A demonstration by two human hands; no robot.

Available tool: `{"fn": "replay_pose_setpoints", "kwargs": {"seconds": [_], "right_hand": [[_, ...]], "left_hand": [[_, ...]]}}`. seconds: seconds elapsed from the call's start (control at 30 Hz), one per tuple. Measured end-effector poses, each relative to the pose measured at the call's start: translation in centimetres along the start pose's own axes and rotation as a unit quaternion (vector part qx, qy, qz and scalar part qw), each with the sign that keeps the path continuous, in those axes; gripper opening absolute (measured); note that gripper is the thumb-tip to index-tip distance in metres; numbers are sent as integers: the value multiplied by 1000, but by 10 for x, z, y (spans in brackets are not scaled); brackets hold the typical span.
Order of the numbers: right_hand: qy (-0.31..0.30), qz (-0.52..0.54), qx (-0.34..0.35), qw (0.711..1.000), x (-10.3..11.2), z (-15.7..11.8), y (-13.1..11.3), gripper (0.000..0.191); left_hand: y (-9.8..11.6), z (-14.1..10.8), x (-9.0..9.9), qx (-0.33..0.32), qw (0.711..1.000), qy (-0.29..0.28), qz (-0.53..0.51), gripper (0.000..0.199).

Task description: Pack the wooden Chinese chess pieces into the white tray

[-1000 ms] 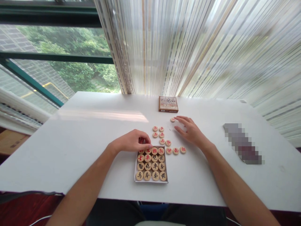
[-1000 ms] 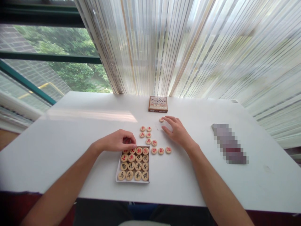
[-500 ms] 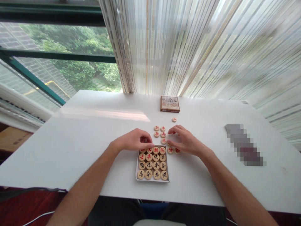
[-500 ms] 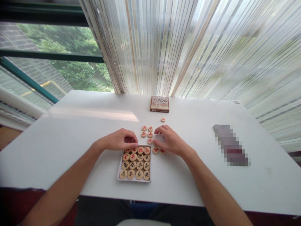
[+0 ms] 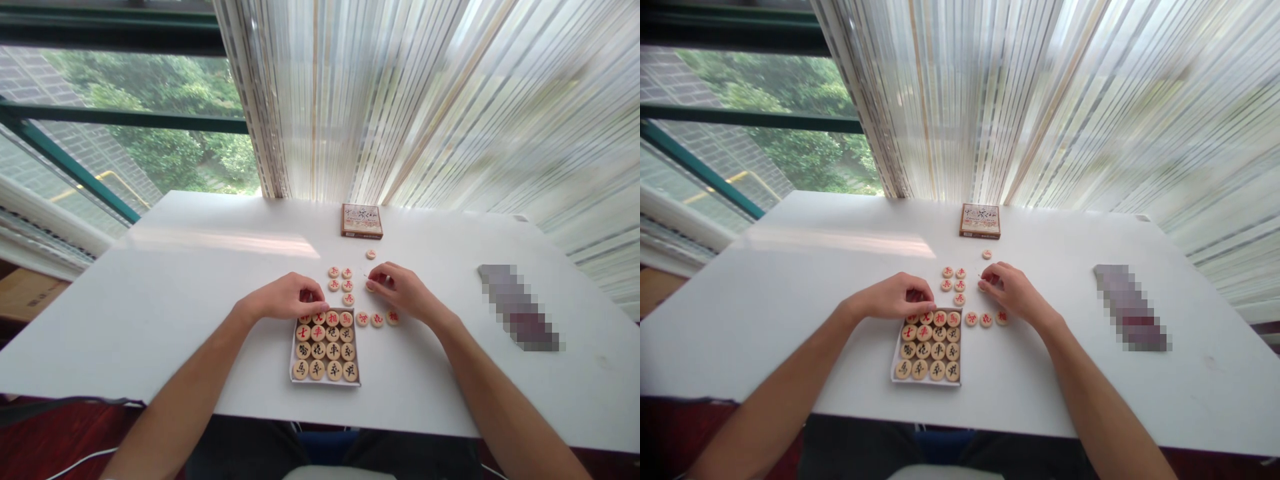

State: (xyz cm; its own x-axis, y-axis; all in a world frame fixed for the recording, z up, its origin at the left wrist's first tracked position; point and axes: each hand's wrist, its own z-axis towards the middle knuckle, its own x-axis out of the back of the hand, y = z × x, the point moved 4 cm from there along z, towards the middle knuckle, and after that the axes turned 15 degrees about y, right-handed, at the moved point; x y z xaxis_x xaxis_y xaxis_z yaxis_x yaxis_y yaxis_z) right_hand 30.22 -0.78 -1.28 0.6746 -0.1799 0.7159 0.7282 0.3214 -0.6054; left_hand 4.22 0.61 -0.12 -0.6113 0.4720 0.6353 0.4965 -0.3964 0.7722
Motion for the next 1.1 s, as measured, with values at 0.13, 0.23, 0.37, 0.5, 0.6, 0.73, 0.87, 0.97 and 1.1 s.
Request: {"fn": "replay_pose_setpoints", "kwargs": {"seconds": [0.13,0.23,0.37,0.5,0.6,0.73,0.87,0.97,1.1], "right_hand": [[1,-1,-4,1000,4,0,1,23],[-18,1,10,1000,7,-2,-2,27],[-24,-10,5,1000,8,-2,0,26],[-9,-16,2,1000,6,-2,2,23],[13,-12,15,1000,6,-3,-2,20],[54,26,51,997,9,-4,-16,15],[84,85,76,990,6,-8,-36,17],[97,117,105,983,0,-13,-54,20],[96,142,143,975,-7,-19,-70,20]], "left_hand": [[-1,0,-1,2,1000,-3,4,32],[-3,0,-1,2,1000,13,8,33],[-3,3,1,-3,997,79,19,36],[-1,5,4,-31,989,143,29,37],[-1,6,6,-54,981,185,31,35],[2,7,4,-81,969,234,-8,32],[6,8,-2,-68,966,239,-63,28],[9,9,-7,-52,967,227,-101,28],[9,9,-12,-31,961,216,-169,31]]}}
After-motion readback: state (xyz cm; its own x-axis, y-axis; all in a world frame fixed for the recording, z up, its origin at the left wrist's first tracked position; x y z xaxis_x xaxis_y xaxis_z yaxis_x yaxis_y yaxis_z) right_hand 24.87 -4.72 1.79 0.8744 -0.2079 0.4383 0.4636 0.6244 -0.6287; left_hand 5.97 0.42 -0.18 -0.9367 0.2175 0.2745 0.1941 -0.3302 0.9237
